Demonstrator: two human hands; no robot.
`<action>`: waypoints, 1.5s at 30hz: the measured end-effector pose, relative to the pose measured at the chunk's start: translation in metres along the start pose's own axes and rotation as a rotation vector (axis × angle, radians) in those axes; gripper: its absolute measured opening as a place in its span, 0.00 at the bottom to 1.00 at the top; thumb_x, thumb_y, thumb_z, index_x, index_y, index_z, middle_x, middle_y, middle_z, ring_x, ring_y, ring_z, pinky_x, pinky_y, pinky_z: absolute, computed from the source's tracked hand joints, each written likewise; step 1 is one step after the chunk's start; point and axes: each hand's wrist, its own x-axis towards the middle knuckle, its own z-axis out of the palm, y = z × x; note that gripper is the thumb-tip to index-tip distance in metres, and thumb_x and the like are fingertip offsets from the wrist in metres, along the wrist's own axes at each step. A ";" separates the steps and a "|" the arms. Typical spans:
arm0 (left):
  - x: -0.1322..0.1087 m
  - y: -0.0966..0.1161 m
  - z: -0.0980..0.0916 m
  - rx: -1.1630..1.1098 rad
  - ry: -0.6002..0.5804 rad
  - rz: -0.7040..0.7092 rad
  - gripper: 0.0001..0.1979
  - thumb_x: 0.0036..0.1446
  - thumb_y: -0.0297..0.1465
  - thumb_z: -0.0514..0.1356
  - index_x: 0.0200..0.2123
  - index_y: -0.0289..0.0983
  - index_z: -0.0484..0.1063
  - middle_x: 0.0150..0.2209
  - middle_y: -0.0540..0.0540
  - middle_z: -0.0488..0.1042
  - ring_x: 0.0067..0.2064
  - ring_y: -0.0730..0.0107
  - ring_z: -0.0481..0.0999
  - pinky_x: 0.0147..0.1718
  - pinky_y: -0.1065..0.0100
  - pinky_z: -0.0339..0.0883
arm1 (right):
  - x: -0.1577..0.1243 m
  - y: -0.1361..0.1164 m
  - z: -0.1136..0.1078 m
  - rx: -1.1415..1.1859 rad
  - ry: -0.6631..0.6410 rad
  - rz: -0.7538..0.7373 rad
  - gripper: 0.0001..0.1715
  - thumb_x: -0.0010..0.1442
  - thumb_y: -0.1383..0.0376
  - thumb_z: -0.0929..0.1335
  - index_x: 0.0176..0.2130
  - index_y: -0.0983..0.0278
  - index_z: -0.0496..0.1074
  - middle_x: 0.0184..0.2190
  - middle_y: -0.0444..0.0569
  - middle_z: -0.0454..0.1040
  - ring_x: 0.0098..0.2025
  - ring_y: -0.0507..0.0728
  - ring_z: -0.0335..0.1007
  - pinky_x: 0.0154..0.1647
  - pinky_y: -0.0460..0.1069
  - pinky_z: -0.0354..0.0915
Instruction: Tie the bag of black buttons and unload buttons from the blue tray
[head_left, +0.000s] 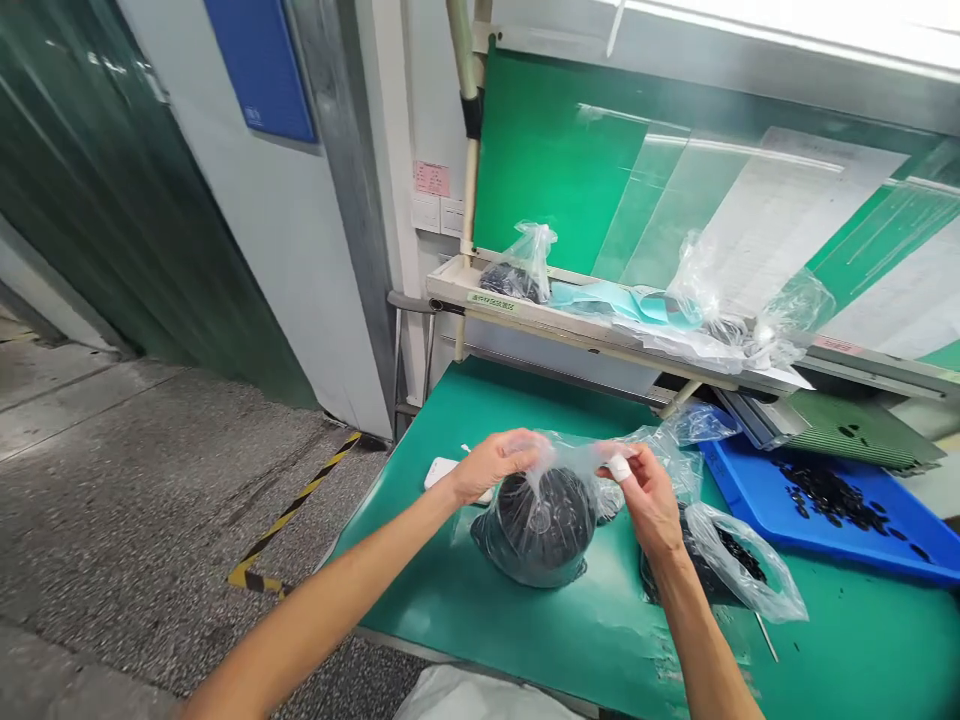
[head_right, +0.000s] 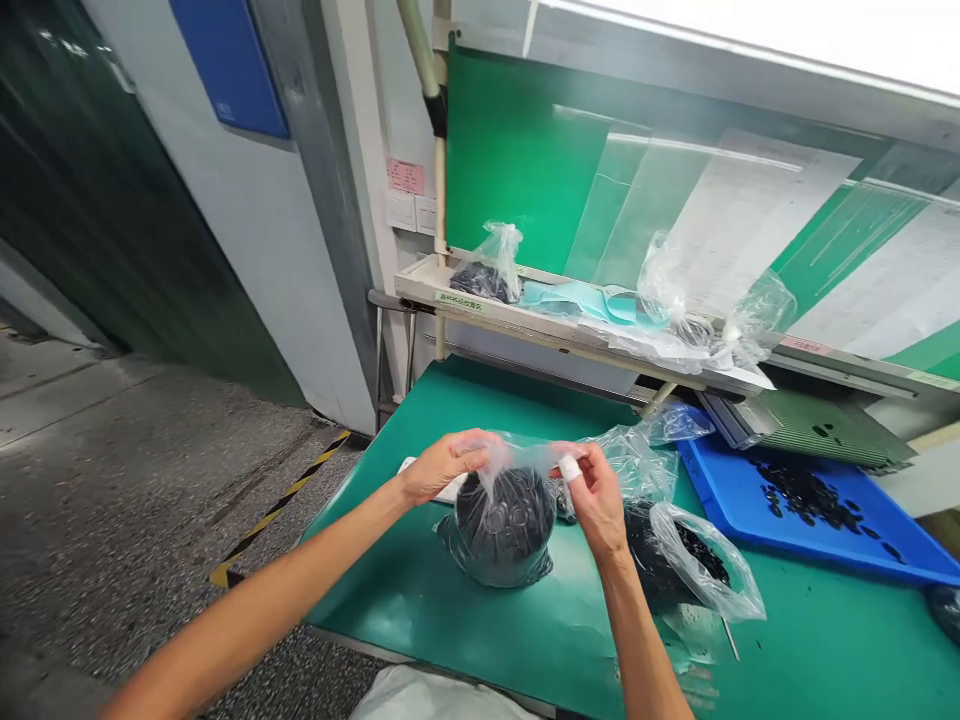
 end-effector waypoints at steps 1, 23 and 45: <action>-0.002 0.003 -0.001 0.044 0.006 0.003 0.26 0.54 0.49 0.68 0.46 0.35 0.78 0.45 0.40 0.80 0.43 0.61 0.78 0.47 0.62 0.69 | -0.001 0.001 -0.006 0.015 0.034 0.010 0.19 0.59 0.49 0.72 0.37 0.60 0.70 0.40 0.50 0.77 0.36 0.56 0.74 0.42 0.53 0.74; -0.050 0.074 0.027 0.721 0.170 -0.224 0.24 0.51 0.49 0.65 0.47 0.42 0.75 0.25 0.56 0.55 0.27 0.71 0.56 0.26 0.70 0.52 | -0.012 -0.069 -0.037 -0.932 -0.466 -0.312 0.30 0.58 0.74 0.68 0.58 0.55 0.70 0.67 0.54 0.60 0.46 0.59 0.75 0.46 0.57 0.75; -0.002 0.076 0.006 0.681 0.216 -0.127 0.25 0.55 0.57 0.62 0.32 0.40 0.68 0.37 0.43 0.82 0.47 0.55 0.79 0.50 0.58 0.69 | 0.044 -0.039 -0.059 -0.791 -0.356 -0.305 0.08 0.59 0.74 0.64 0.34 0.64 0.70 0.62 0.54 0.66 0.49 0.58 0.71 0.48 0.53 0.63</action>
